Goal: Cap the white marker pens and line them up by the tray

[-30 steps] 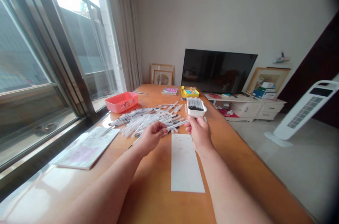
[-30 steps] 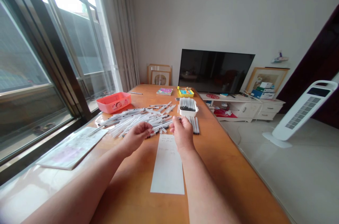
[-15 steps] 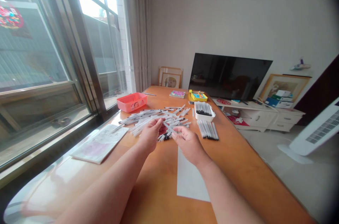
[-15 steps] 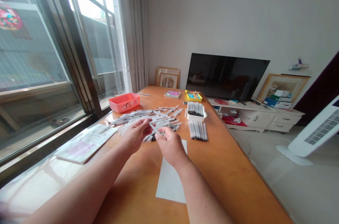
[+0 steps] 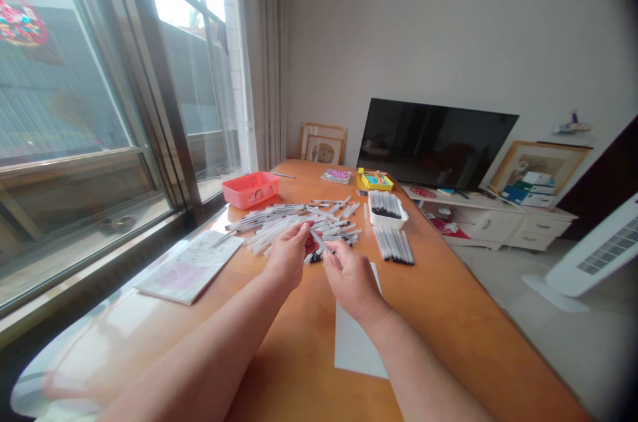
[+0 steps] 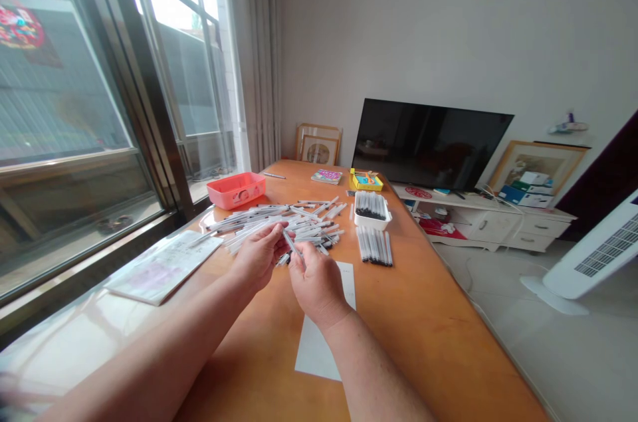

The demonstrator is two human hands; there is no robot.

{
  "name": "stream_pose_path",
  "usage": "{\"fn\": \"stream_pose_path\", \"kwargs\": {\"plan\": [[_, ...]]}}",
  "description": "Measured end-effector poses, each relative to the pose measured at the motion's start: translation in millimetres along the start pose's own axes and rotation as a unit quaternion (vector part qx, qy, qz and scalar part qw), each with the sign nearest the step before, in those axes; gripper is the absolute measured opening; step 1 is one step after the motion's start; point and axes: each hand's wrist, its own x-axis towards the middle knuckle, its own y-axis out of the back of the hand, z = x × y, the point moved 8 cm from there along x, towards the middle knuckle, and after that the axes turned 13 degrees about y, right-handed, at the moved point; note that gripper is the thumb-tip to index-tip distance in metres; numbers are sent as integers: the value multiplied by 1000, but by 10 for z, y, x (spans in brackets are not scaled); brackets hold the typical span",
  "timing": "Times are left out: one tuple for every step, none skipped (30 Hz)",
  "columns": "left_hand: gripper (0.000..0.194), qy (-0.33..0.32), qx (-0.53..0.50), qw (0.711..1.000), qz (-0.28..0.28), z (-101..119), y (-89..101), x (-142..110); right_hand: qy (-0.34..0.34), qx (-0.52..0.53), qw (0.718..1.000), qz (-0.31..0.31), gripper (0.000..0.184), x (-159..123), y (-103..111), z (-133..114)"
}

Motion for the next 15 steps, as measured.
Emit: {"fn": "stream_pose_path", "kwargs": {"plan": [[41, -2, 1, 1000, 1, 4, -3, -8, -1, 2, 1000, 1, 30, -3, -2, 3], [41, -4, 2, 1000, 4, 7, -5, -15, -4, 6, 1000, 1, 30, -5, -4, 5], [41, -5, 4, 1000, 6, 7, -7, -21, -7, 11, 1000, 0, 30, -8, -6, 8], [41, -6, 5, 1000, 10, 7, -8, -26, -12, 16, 1000, -1, 30, -10, -8, 11], [41, -7, 7, 1000, 13, 6, -8, -30, -19, 24, 1000, -2, 30, -13, -10, 15], [41, -9, 7, 1000, 16, 4, -8, -32, -26, 34, 999, -3, 30, -15, -12, 20], [41, -10, 8, 1000, 18, 2, -8, -33, -34, 46, 998, -3, 30, -17, -16, 25], [42, -11, 8, 1000, 20, -1, -8, -33, -42, 58, 997, -2, 30, -19, -20, 32], [42, -11, 8, 1000, 20, -5, -9, -32, -49, 68, 996, 0, 30, -21, -23, 41], [42, -10, 9, 1000, 19, -12, -10, -29, -54, 77, 996, 2, 30, -23, -28, 51], [42, -8, 9, 1000, 17, -20, -11, -25, -58, 81, 995, 4, 30, -23, -32, 65], [41, -3, 9, 1000, 16, -31, -9, -19, -60, 81, 995, 5, 30, -23, -38, 80], [40, 3, 9, 1000, 15, -45, -6, -13, -59, 78, 995, 4, 30, -22, -45, 95], [39, 9, 7, 1000, 14, -58, -2, -6, -56, 75, 996, 2, 29, -18, -52, 110], [38, 15, 5, 1000, 13, -69, 3, 2, -52, 74, 996, -1, 28, -14, -58, 124]]}}
